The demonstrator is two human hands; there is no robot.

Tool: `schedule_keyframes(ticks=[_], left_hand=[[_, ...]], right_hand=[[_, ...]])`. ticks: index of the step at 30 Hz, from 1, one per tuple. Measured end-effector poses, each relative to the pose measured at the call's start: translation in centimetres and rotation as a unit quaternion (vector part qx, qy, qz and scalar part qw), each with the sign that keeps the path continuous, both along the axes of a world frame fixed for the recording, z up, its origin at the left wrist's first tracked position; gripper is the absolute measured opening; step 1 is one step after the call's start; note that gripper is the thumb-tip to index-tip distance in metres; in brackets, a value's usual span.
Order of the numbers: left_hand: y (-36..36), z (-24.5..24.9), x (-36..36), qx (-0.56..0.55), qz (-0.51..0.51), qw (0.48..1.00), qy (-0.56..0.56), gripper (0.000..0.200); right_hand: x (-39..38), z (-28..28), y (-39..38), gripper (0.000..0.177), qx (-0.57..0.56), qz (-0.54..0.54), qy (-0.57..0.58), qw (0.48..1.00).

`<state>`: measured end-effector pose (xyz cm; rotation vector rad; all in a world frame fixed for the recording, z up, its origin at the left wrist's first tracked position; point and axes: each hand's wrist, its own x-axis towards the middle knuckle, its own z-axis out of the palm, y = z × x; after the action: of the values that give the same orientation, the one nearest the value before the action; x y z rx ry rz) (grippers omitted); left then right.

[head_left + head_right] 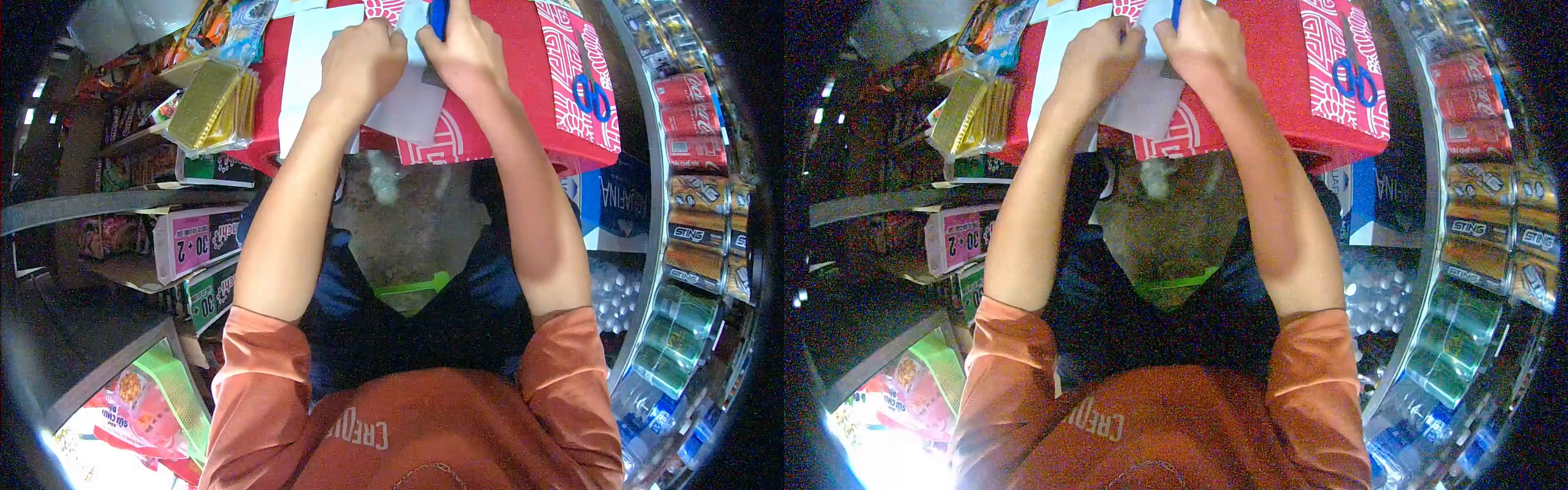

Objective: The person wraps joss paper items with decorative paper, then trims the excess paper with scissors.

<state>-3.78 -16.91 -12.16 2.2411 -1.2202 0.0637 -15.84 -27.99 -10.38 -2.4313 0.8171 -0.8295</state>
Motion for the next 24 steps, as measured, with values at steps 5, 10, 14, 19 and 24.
schedule_keyframes(ticks=[5, 10, 14, 19, 24], left_hand=[[0.0, -0.3, 0.5, 0.003, -0.001, 1.000, 0.005, 0.042], [0.4, 0.4, 0.3, 0.007, 0.007, 1.000, 0.017, 0.042], [0.1, 0.0, 0.5, 0.001, 0.035, 0.999, 0.030, 0.040], [-0.7, 0.4, 0.7, -0.053, 0.055, 0.997, 0.031, 0.040], [-2.2, 0.8, 0.9, -0.069, 0.120, 0.988, 0.066, 0.041]], right_hand=[[-0.9, 0.0, -1.3, 0.069, -0.027, -0.037, 0.022, 0.999], [-2.2, 0.7, -1.9, 0.068, -0.001, -0.096, 0.045, 0.994], [-3.2, 0.7, -2.5, 0.066, -0.012, -0.098, 0.010, 0.995], [-3.7, 3.1, 0.5, 0.063, 0.036, -0.040, -0.058, 0.997], [-3.1, 4.2, 3.9, 0.063, 0.073, 0.034, -0.075, 0.994]])
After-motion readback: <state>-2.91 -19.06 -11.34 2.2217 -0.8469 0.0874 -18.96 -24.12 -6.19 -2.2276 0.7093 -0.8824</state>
